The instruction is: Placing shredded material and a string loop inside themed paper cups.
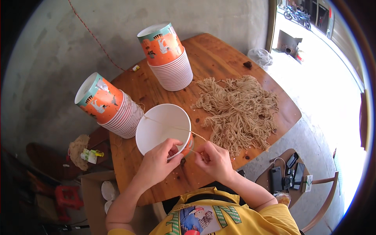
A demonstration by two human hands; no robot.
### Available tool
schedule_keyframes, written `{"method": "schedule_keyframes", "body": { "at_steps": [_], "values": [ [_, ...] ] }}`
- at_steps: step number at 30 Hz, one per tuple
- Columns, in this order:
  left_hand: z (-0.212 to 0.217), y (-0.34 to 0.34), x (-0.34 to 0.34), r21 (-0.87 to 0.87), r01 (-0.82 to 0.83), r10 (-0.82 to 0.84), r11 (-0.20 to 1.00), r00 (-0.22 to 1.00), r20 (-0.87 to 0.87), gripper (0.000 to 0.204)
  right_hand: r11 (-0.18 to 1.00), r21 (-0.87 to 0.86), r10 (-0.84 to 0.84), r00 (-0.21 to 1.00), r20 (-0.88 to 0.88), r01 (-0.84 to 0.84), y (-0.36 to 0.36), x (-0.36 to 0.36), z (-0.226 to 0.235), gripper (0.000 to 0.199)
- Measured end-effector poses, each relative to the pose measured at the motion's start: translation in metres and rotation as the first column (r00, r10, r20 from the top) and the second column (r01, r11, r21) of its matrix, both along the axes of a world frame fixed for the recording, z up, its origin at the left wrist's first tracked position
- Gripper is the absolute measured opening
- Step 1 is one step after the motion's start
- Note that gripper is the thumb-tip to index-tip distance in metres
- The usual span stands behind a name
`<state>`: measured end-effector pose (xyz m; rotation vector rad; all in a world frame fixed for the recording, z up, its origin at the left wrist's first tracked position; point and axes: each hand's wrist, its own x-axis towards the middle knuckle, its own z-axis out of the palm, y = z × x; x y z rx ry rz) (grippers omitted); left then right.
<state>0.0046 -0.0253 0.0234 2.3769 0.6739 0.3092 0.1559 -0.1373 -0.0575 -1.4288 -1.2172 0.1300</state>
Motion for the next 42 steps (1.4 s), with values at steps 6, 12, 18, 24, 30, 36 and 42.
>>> {"method": "schedule_keyframes", "body": {
  "at_steps": [6,12,18,24,30,36,42],
  "values": [
    [-0.001,0.0,0.0,-0.026,-0.021,0.021,0.999,1.0,-0.002,0.033,1.0,0.009,0.0,0.998,0.058,-0.001,0.0,-0.005,0.001,0.017],
    [0.001,0.0,0.002,-0.031,-0.023,0.023,0.999,1.0,-0.013,0.033,0.999,0.05,-0.007,0.988,0.156,0.0,0.005,-0.007,-0.004,0.021],
    [0.008,0.005,0.002,-0.072,0.025,-0.026,0.997,1.0,-0.008,0.03,0.999,0.054,-0.003,0.986,0.169,-0.006,0.01,-0.01,-0.002,0.021],
    [0.009,0.032,0.005,-0.455,0.073,-0.109,0.888,0.993,-0.053,0.02,0.996,0.087,-0.046,0.981,0.19,0.03,0.017,-0.013,0.001,0.017],
    [-0.003,0.035,0.012,-0.362,0.055,-0.068,0.931,0.997,-0.022,0.012,0.997,-0.077,0.04,0.99,0.137,-0.03,0.015,-0.007,0.002,0.015],
    [-0.002,0.019,0.012,-0.359,-0.046,0.137,0.932,0.963,0.232,0.009,0.921,-0.252,0.304,0.953,-0.017,-0.298,-0.003,0.032,0.037,0.023],
    [-0.003,0.024,0.028,-0.618,0.026,0.185,0.785,0.944,0.274,0.008,0.872,-0.222,0.461,0.884,0.069,-0.437,0.007,0.054,0.059,0.016]
  ]
}}
